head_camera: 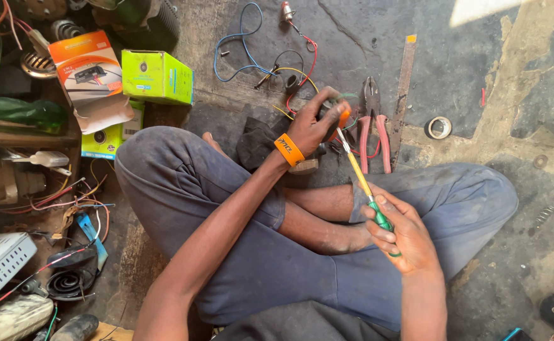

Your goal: The person sits on the workshop floor and uses a screwdriver to pry open and disassemble an orange motorcycle indicator lamp, then handles its wiring and bulb and reassembles the lamp housing by hand.

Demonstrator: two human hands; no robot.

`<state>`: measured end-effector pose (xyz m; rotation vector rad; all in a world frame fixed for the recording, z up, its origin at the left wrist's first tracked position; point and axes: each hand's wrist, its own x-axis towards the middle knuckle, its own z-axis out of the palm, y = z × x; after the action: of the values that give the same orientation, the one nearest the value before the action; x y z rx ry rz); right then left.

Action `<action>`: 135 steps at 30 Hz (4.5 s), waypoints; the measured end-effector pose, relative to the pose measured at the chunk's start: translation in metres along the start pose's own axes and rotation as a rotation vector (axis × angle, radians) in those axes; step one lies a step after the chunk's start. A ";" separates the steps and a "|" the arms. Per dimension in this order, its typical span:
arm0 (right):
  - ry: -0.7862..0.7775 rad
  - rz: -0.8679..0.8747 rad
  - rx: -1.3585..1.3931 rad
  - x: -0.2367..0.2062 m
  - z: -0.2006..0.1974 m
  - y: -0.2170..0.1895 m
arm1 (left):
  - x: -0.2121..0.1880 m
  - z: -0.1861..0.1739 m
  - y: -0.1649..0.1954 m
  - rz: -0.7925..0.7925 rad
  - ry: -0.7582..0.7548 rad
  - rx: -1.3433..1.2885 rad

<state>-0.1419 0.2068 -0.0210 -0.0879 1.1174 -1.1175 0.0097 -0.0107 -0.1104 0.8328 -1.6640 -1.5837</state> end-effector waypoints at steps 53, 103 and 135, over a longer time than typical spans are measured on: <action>-0.130 -0.539 -0.382 0.176 -0.028 -0.056 | 0.032 0.012 -0.003 -0.145 -0.236 0.083; 0.296 -0.733 -1.235 -0.033 0.084 -0.053 | 0.015 -0.046 0.014 -0.167 0.267 -0.442; 0.313 -0.255 -1.682 -0.030 0.107 -0.069 | -0.001 -0.051 0.044 -0.159 0.244 -0.181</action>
<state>-0.1080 0.1474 0.0902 -1.4142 2.0954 -0.1022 0.0525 -0.0357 -0.0651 1.0376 -1.2896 -1.6375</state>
